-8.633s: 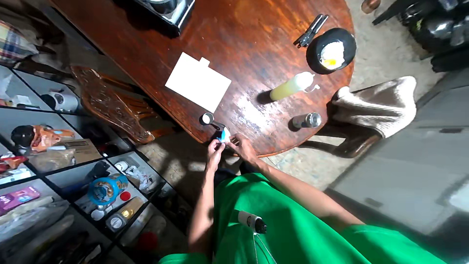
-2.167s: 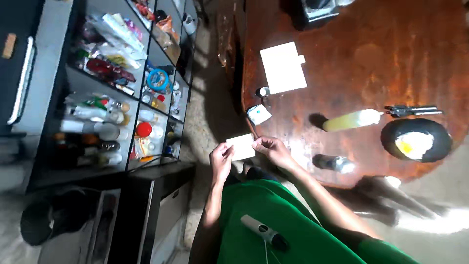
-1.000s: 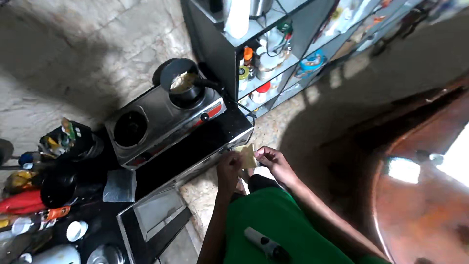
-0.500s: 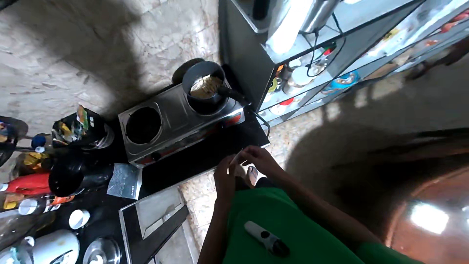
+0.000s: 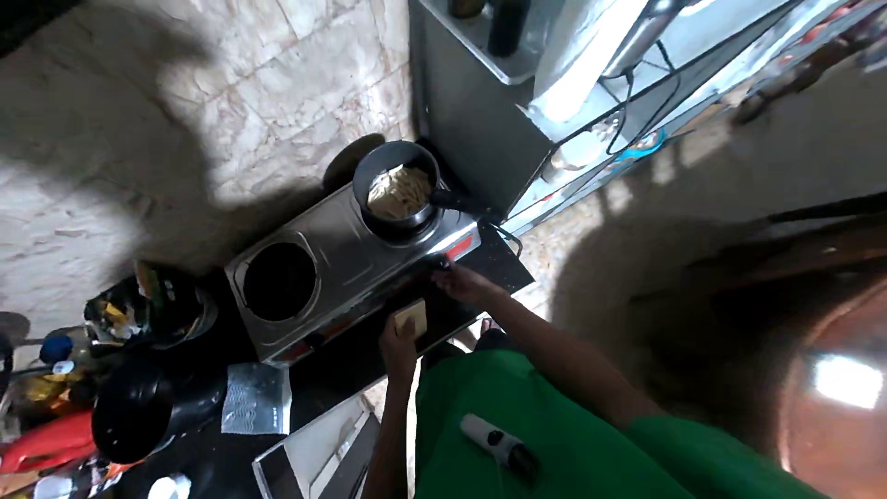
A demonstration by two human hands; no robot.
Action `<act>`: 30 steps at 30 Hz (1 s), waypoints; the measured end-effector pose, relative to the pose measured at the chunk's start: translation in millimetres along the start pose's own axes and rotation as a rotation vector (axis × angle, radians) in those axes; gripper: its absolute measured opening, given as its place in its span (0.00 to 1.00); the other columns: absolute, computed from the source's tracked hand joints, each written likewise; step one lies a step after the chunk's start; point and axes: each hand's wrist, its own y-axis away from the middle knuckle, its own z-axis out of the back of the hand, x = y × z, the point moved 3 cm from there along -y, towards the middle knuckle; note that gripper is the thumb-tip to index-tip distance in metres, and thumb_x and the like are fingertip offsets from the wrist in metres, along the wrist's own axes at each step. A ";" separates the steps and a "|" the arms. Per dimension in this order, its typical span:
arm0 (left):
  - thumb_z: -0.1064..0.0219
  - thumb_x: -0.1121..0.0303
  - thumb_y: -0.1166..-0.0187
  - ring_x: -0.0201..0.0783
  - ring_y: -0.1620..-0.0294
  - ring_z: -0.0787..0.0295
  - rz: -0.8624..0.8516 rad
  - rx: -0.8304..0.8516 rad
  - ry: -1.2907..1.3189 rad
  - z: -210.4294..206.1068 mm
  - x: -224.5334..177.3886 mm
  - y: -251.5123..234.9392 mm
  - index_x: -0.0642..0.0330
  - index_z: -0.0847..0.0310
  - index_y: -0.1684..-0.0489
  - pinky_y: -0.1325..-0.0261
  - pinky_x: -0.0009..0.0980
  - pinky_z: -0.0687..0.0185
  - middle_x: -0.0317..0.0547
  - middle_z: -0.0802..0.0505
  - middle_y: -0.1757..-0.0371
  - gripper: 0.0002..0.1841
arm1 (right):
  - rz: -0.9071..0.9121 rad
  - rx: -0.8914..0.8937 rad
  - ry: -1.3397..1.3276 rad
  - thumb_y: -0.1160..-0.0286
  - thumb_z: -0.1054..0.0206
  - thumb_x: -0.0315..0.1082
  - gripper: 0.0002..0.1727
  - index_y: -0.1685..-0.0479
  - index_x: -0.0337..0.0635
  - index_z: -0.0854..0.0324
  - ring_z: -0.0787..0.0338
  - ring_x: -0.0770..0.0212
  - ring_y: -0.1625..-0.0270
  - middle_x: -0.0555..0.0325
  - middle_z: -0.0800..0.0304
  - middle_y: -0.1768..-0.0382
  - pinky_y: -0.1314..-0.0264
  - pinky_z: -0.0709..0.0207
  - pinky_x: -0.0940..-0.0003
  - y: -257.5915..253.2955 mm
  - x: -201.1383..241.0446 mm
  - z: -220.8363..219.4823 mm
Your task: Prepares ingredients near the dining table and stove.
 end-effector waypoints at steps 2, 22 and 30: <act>0.32 0.60 0.16 0.48 0.39 0.08 -0.004 -0.006 -0.013 15.4 6.4 -13.1 0.68 0.19 0.31 0.30 0.48 0.16 0.61 0.07 0.43 0.23 | 0.041 0.003 -0.074 0.05 0.54 0.54 0.25 0.33 0.44 0.26 0.12 0.70 0.56 0.60 0.11 0.50 0.51 0.18 0.77 -9.6 -5.6 -6.0; 0.31 0.60 0.16 0.42 0.46 0.07 0.025 0.051 0.049 43.0 30.0 -68.7 0.67 0.18 0.34 0.38 0.44 0.12 0.55 0.06 0.48 0.21 | 0.141 -0.393 -0.052 0.08 0.44 0.46 0.21 0.45 0.34 0.19 0.09 0.63 0.61 0.52 0.08 0.60 0.57 0.14 0.69 -7.6 0.0 -35.3; 0.31 0.61 0.17 0.42 0.48 0.07 0.017 0.058 0.078 33.7 31.0 -67.8 0.67 0.17 0.35 0.39 0.44 0.12 0.55 0.06 0.50 0.20 | 0.182 -0.606 0.884 0.09 0.45 0.52 0.28 0.47 0.32 0.13 0.08 0.48 0.44 0.41 0.08 0.49 0.33 0.20 0.49 -2.0 15.3 -39.2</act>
